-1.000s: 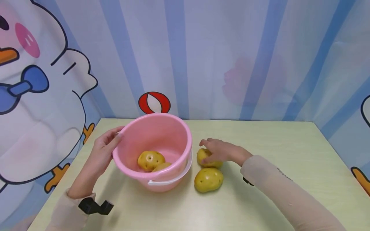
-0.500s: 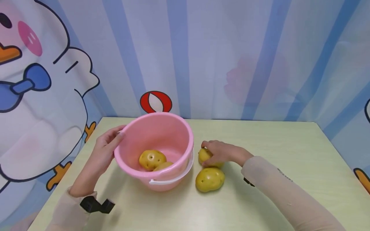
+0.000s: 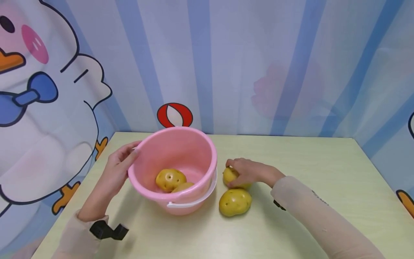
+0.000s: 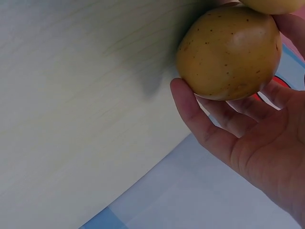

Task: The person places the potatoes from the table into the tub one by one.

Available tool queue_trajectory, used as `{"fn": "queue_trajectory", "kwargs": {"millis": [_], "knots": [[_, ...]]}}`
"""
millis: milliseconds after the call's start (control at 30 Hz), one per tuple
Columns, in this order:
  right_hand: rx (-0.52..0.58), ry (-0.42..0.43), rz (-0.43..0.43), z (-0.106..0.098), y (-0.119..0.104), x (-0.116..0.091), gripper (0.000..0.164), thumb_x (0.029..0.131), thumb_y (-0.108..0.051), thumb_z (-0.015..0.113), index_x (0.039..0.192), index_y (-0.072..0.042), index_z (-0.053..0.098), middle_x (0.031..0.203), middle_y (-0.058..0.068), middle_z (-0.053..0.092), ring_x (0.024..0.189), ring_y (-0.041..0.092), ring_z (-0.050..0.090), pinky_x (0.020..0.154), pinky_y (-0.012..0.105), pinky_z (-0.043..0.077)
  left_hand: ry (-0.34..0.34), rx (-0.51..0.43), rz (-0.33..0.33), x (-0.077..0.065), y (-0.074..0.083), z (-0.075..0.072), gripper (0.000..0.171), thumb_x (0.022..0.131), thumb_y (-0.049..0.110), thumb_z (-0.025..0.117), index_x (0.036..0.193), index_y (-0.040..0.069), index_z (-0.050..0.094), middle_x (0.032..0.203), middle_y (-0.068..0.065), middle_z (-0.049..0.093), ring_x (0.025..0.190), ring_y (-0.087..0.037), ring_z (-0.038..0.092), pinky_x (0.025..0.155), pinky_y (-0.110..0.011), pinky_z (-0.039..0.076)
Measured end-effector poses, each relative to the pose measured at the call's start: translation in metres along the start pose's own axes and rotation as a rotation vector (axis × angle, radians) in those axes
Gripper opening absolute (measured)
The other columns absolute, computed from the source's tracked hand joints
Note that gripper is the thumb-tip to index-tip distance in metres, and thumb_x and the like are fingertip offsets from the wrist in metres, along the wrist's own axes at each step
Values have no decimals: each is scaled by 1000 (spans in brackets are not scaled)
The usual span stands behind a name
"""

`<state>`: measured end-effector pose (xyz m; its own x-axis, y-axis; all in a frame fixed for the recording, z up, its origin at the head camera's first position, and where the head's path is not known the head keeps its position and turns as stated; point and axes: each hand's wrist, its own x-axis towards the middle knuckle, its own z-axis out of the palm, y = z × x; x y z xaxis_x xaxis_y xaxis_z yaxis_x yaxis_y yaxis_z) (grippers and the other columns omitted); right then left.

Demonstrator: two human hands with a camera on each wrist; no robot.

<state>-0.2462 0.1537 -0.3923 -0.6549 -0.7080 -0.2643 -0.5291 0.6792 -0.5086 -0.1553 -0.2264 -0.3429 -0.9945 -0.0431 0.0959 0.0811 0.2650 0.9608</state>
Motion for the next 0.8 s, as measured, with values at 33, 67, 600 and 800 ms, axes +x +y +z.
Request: {"fn": "queue_trajectory", "kwargs": {"millis": [33, 67, 600, 800], "knots": [[-1, 1, -3, 0, 0, 0, 53, 90, -36, 74, 129, -6, 53, 100, -1, 56, 93, 21, 51, 81, 39, 45, 0, 0, 0, 0, 0, 0, 46, 105, 27, 53, 145, 4, 48, 114, -19, 49, 73, -16, 63, 65, -23, 57], [0, 1, -7, -1, 1, -1, 53, 90, -36, 74, 129, -6, 53, 100, -1, 56, 93, 21, 51, 80, 39, 45, 0, 0, 0, 0, 0, 0, 46, 105, 28, 53, 145, 4, 48, 114, -19, 49, 73, -16, 63, 65, -24, 57], [0, 27, -12, -18, 2, -7, 56, 88, -33, 75, 130, -5, 53, 98, 0, 57, 91, 20, 52, 78, 38, 47, 5, -7, 13, 1, -2, 0, 44, 105, 26, 52, 143, 4, 50, 110, -18, 49, 71, -16, 63, 63, -24, 58], [-10, 44, -36, -25, -1, -11, 53, 88, -30, 74, 129, -3, 54, 97, -1, 58, 92, 20, 52, 79, 38, 47, 4, 2, 10, 0, -1, 0, 45, 105, 27, 52, 144, 4, 50, 112, -19, 50, 74, -16, 64, 64, -25, 58]]}}
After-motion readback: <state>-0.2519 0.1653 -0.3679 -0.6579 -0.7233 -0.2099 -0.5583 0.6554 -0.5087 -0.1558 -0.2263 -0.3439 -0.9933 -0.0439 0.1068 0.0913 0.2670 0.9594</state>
